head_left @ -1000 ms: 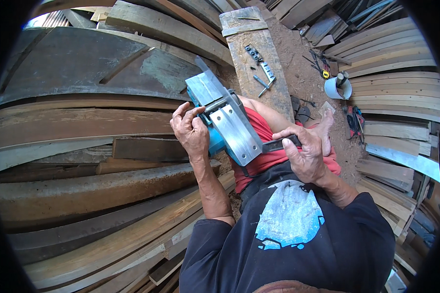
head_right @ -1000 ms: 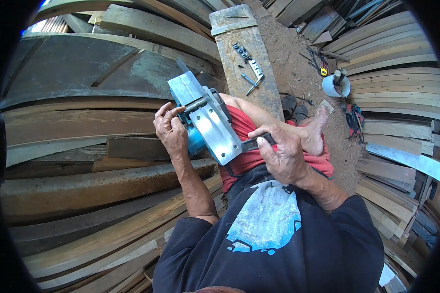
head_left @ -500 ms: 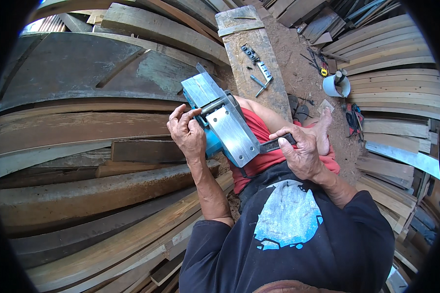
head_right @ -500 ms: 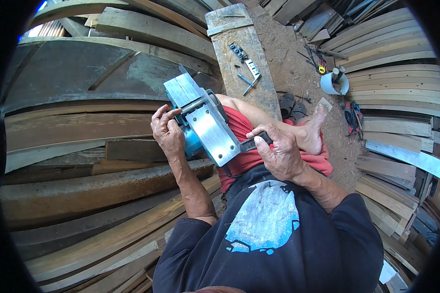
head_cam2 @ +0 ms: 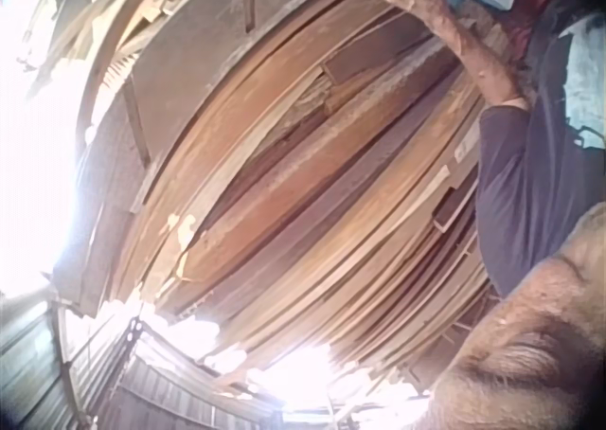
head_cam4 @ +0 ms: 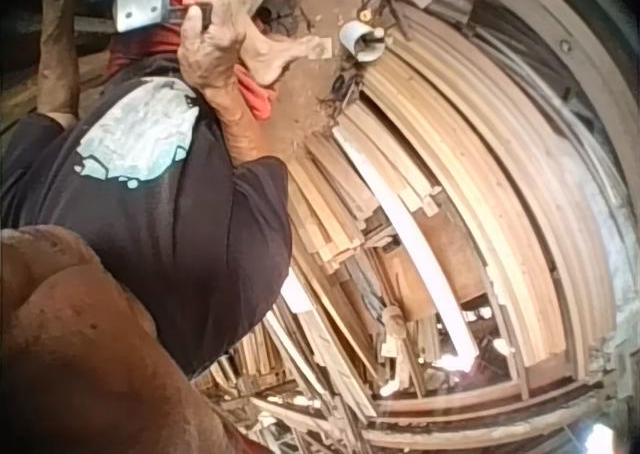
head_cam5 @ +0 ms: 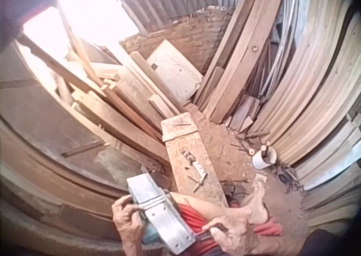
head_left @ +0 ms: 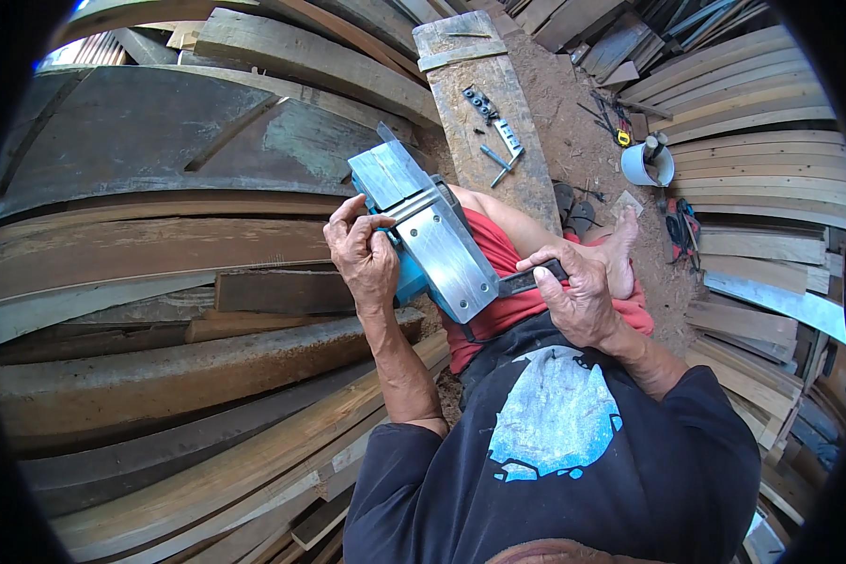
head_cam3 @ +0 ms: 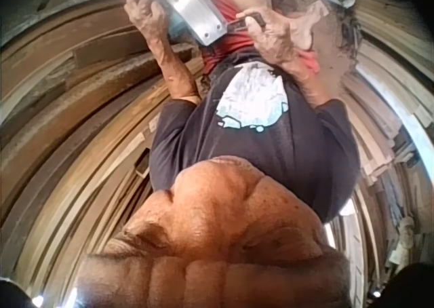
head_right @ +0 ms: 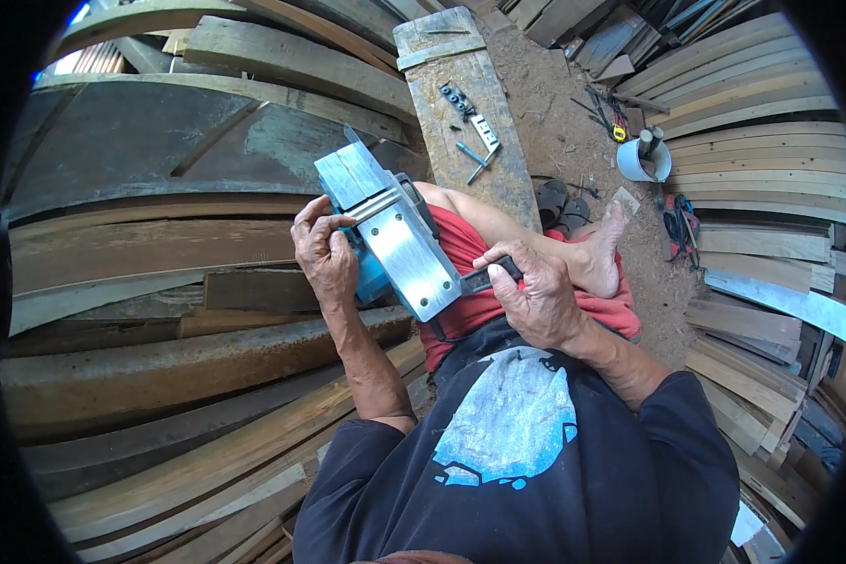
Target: The person maintains a hand planer by rubbing a metal bar against the blade and adjusting the screws on the tool.
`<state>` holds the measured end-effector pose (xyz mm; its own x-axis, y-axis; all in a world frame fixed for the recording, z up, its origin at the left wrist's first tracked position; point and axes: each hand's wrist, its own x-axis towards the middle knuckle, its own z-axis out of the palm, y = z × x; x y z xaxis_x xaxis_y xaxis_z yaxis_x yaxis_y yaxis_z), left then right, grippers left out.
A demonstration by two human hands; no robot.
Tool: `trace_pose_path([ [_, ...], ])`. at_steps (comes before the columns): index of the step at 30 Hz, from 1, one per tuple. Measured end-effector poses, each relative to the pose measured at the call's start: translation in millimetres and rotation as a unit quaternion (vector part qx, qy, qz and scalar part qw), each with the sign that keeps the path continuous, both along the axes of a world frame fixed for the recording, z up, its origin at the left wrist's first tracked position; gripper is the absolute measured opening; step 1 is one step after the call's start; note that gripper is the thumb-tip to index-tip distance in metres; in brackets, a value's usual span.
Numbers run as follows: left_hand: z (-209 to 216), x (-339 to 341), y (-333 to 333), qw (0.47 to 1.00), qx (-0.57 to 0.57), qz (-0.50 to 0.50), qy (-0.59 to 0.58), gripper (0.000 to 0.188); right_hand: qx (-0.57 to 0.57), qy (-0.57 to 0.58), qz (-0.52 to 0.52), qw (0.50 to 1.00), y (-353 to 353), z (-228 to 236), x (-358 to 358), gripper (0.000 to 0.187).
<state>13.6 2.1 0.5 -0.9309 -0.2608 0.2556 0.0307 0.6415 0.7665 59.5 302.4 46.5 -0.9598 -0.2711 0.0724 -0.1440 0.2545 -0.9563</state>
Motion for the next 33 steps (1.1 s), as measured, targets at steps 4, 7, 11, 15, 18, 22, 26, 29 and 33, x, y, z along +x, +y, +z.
trace_pose_path([
  [4,-0.2,1.2,-0.4,1.000,-0.014,0.007,-0.002,0.035,0.003,-0.004,0.004,1.000,-1.2,1.5,-1.0,0.015],
  [7,-0.3,3.0,1.5,0.998,-0.059,0.036,0.003,0.037,0.002,0.012,-0.001,1.000,-3.0,-0.4,-0.8,0.015],
  [11,2.1,3.3,3.2,0.995,-0.079,0.056,-0.001,0.040,-0.001,0.017,-0.008,1.000,-4.1,1.8,-1.7,0.014],
  [15,2.6,3.0,1.8,0.995,-0.085,0.053,-0.009,0.041,-0.001,0.001,-0.012,1.000,-0.8,3.6,-3.4,0.014],
  [18,3.5,3.1,2.4,0.995,-0.081,0.052,-0.012,0.041,0.018,0.023,-0.014,0.999,-1.5,4.6,-4.9,0.014],
  [22,3.5,3.3,3.0,0.996,-0.074,0.056,-0.016,0.041,-0.008,0.023,-0.014,1.000,-4.1,-2.5,-0.9,0.014],
  [26,2.9,3.3,2.8,0.995,-0.075,0.055,-0.017,0.041,0.004,0.000,0.001,1.000,-1.7,-2.3,0.5,0.015],
  [29,0.9,2.8,1.8,0.996,-0.070,0.057,-0.014,0.041,0.006,-0.006,0.007,1.000,-0.3,-0.9,1.7,0.015],
  [33,1.1,3.4,2.2,0.997,-0.062,0.049,-0.008,0.040,-0.002,0.030,-0.005,1.000,-3.4,-2.7,2.0,0.015],
])
